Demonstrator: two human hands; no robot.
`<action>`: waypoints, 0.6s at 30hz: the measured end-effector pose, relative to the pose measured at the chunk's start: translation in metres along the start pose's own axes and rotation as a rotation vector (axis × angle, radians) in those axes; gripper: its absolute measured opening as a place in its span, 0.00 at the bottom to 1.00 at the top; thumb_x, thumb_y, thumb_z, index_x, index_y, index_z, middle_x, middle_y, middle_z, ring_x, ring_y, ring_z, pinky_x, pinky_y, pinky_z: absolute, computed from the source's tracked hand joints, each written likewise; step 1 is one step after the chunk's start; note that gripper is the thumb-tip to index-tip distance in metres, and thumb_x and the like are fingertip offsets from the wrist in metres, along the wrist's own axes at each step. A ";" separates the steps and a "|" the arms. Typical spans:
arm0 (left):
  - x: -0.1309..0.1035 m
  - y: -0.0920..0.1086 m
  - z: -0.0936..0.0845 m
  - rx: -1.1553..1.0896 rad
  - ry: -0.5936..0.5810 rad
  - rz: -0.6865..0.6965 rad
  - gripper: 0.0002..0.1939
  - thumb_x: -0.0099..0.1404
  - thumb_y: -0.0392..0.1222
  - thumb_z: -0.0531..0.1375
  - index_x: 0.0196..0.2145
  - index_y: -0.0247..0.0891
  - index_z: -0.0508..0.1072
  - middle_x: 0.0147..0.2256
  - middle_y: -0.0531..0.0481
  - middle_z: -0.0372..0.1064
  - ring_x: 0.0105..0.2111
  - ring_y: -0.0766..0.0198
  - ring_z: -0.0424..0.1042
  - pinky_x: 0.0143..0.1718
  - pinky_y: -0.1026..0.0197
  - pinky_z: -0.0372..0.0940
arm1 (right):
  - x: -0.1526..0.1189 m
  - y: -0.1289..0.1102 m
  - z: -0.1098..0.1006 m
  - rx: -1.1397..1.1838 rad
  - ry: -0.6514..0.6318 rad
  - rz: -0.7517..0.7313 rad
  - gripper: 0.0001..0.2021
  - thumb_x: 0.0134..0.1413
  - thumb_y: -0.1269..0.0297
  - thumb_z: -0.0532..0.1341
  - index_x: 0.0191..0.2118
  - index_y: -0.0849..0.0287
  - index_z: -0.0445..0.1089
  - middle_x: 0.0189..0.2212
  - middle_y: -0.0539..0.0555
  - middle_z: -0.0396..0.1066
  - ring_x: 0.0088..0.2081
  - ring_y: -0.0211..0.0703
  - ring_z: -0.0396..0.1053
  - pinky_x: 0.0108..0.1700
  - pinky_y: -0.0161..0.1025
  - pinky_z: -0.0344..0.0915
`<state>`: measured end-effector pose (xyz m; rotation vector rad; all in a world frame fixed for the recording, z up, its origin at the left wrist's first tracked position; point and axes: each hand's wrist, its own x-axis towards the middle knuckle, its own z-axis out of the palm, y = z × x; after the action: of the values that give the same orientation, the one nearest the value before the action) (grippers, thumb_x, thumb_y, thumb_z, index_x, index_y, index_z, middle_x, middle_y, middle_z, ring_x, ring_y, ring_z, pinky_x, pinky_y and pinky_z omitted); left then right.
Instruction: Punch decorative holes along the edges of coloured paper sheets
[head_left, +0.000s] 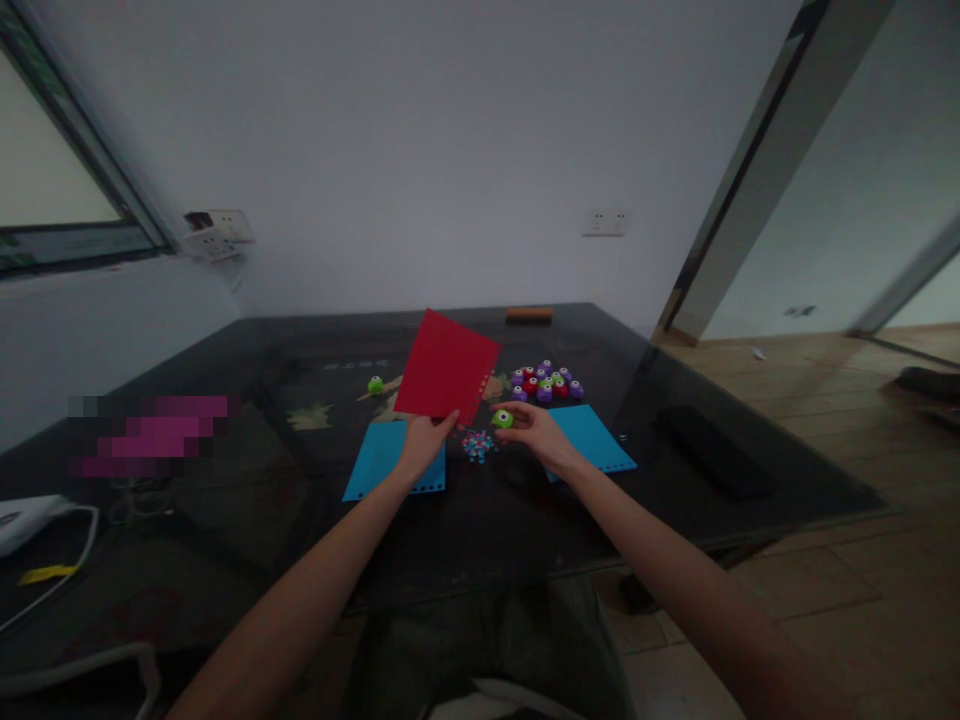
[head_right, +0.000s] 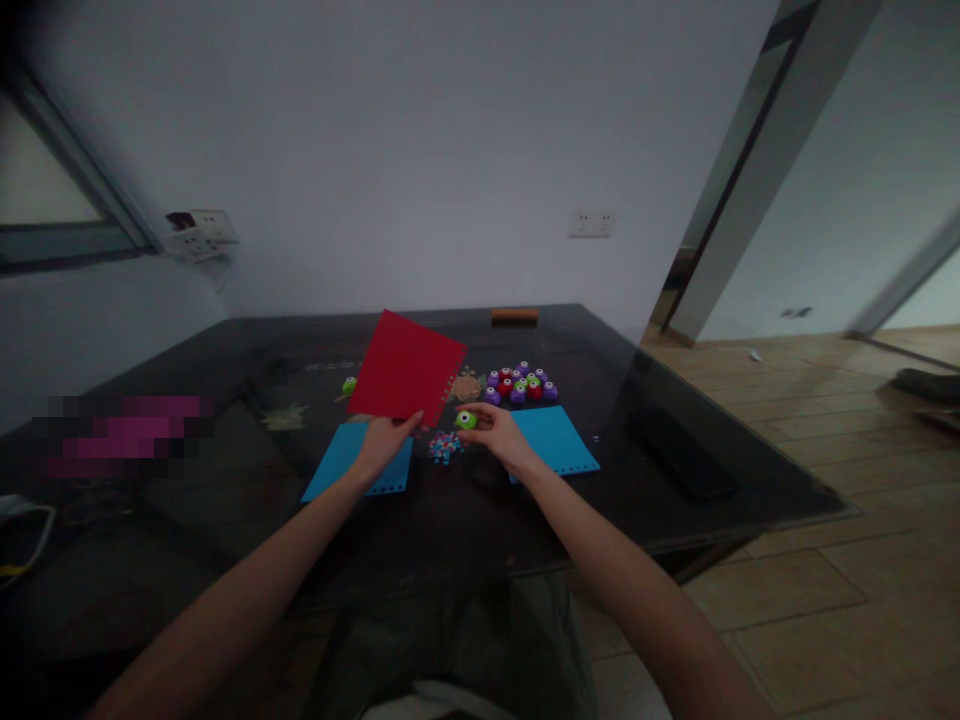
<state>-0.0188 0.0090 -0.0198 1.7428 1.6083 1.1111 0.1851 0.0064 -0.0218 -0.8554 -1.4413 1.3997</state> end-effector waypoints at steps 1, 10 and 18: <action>0.000 0.000 0.000 -0.004 -0.002 -0.001 0.18 0.59 0.49 0.51 0.28 0.34 0.75 0.29 0.42 0.75 0.29 0.58 0.73 0.35 0.62 0.65 | 0.000 0.000 0.000 0.001 -0.003 0.001 0.22 0.35 0.67 0.67 0.43 0.57 0.68 0.34 0.52 0.71 0.33 0.38 0.68 0.36 0.38 0.67; -0.002 0.005 -0.001 0.012 -0.003 -0.028 0.16 0.58 0.48 0.52 0.29 0.34 0.75 0.30 0.43 0.75 0.31 0.57 0.73 0.35 0.61 0.65 | 0.000 0.000 0.002 -0.019 -0.035 0.016 0.21 0.39 0.63 0.66 0.44 0.57 0.66 0.34 0.52 0.70 0.30 0.37 0.68 0.34 0.38 0.67; -0.002 0.004 -0.001 0.038 0.003 -0.016 0.17 0.58 0.49 0.52 0.24 0.35 0.74 0.27 0.43 0.75 0.30 0.56 0.73 0.36 0.61 0.64 | 0.000 -0.007 0.003 -0.180 -0.015 -0.078 0.19 0.41 0.60 0.64 0.43 0.57 0.68 0.35 0.52 0.69 0.34 0.40 0.67 0.34 0.37 0.66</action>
<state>-0.0175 0.0067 -0.0165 1.7501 1.6520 1.0832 0.1836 0.0046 -0.0143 -0.8924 -1.6130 1.2347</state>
